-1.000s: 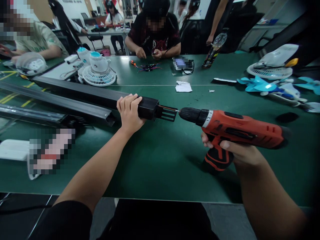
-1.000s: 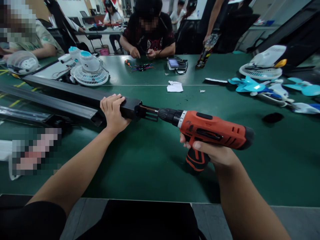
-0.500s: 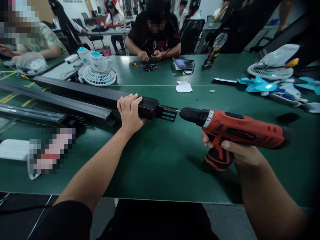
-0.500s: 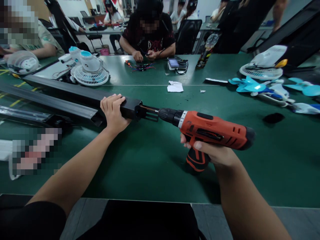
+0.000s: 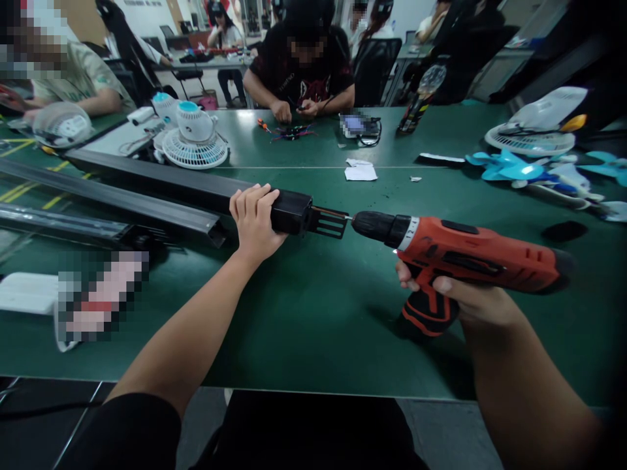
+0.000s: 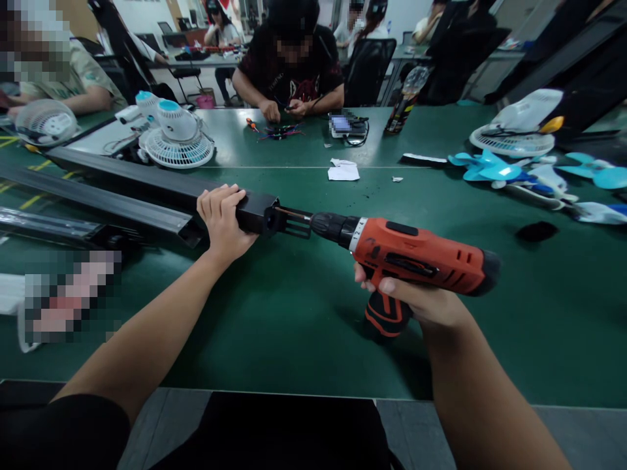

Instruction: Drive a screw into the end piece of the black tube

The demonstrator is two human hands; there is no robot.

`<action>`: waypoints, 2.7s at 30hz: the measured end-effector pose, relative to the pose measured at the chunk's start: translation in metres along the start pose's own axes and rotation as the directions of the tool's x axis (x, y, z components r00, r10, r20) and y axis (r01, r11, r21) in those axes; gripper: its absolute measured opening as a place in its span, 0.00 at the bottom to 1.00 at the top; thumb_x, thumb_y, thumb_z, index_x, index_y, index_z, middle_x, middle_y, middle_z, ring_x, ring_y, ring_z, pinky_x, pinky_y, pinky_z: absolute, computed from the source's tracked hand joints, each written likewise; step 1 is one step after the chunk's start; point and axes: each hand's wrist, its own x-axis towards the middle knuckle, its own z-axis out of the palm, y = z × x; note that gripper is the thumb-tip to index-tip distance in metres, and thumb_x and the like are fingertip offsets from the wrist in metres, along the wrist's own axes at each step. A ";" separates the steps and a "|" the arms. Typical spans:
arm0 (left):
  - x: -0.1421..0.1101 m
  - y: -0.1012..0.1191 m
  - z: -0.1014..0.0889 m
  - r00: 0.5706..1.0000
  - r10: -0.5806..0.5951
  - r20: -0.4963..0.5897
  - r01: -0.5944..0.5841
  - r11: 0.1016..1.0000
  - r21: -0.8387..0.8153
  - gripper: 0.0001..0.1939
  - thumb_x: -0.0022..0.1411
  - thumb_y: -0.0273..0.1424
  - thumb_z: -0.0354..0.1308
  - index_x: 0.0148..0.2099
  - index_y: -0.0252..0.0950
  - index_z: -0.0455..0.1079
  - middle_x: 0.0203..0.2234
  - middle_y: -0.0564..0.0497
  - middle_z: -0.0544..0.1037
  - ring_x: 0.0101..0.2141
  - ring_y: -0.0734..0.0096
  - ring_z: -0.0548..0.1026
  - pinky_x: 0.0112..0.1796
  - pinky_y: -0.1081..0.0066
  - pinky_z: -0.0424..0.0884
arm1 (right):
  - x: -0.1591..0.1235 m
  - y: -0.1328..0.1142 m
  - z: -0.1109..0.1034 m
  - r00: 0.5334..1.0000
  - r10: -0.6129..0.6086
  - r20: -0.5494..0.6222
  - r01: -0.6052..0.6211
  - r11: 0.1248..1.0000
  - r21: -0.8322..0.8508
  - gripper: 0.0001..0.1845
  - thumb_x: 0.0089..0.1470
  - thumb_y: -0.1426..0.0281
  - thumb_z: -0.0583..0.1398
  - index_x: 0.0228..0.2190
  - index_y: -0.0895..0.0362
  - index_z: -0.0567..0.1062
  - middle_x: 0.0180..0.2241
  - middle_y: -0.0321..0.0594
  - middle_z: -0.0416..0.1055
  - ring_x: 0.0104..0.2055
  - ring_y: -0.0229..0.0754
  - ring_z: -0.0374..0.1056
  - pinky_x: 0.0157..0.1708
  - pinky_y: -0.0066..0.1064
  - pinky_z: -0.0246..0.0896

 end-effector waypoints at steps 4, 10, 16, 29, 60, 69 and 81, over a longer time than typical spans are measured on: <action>0.000 0.000 0.000 1.000 -0.015 0.004 0.015 1.000 -0.028 0.35 0.65 0.41 0.72 0.72 0.46 0.74 0.72 0.35 0.84 0.79 0.30 0.75 0.86 0.26 0.52 | -0.001 0.002 -0.002 0.999 0.016 -0.027 -0.016 1.000 -0.002 0.24 0.64 0.47 0.83 0.52 0.49 0.94 0.40 0.46 0.90 0.31 0.46 0.78 0.33 0.40 0.87; 0.001 0.001 -0.001 0.999 -0.027 0.018 0.028 0.998 -0.049 0.35 0.64 0.40 0.72 0.72 0.45 0.75 0.72 0.35 0.83 0.79 0.28 0.74 0.85 0.24 0.51 | -0.002 0.004 -0.003 1.000 0.020 -0.017 -0.020 1.000 0.018 0.24 0.63 0.49 0.84 0.52 0.48 0.94 0.41 0.45 0.91 0.31 0.45 0.79 0.34 0.38 0.86; 0.001 0.000 -0.001 1.000 -0.016 0.021 0.017 0.999 -0.047 0.35 0.65 0.39 0.71 0.73 0.45 0.75 0.73 0.34 0.83 0.80 0.29 0.74 0.85 0.24 0.51 | 0.000 0.001 0.001 1.000 -0.004 -0.030 0.004 1.000 0.007 0.23 0.64 0.48 0.84 0.50 0.49 0.95 0.39 0.45 0.91 0.30 0.45 0.78 0.32 0.37 0.86; 0.002 0.002 -0.001 0.999 -0.037 0.015 0.038 0.998 -0.044 0.34 0.64 0.36 0.71 0.71 0.46 0.76 0.72 0.36 0.84 0.79 0.29 0.75 0.86 0.24 0.52 | -0.002 0.003 -0.001 0.999 0.013 -0.034 -0.013 1.000 0.013 0.24 0.63 0.49 0.84 0.52 0.50 0.94 0.40 0.47 0.91 0.30 0.45 0.79 0.33 0.39 0.88; -0.002 -0.004 0.005 0.997 0.058 -0.058 -0.058 0.998 0.004 0.36 0.65 0.38 0.71 0.73 0.45 0.73 0.71 0.36 0.84 0.77 0.31 0.76 0.85 0.27 0.55 | 0.002 -0.001 0.001 1.000 -0.017 -0.020 0.017 1.000 0.005 0.22 0.63 0.48 0.84 0.49 0.49 0.95 0.38 0.45 0.90 0.29 0.44 0.78 0.31 0.37 0.86; -0.002 -0.005 0.004 0.998 0.055 -0.031 -0.056 0.998 -0.036 0.37 0.65 0.41 0.72 0.74 0.45 0.72 0.73 0.35 0.82 0.78 0.30 0.75 0.85 0.26 0.52 | 0.001 0.001 0.001 1.000 -0.004 -0.025 0.005 1.000 0.030 0.23 0.63 0.50 0.85 0.51 0.49 0.95 0.40 0.45 0.91 0.29 0.44 0.79 0.32 0.36 0.86; -0.002 -0.003 0.004 0.997 0.054 -0.047 -0.056 0.998 -0.038 0.36 0.66 0.41 0.71 0.74 0.44 0.73 0.71 0.34 0.84 0.77 0.30 0.76 0.84 0.25 0.54 | 0.003 -0.001 0.004 0.999 -0.035 0.002 0.035 0.998 0.053 0.19 0.66 0.51 0.83 0.51 0.48 0.96 0.40 0.43 0.91 0.30 0.41 0.80 0.33 0.31 0.86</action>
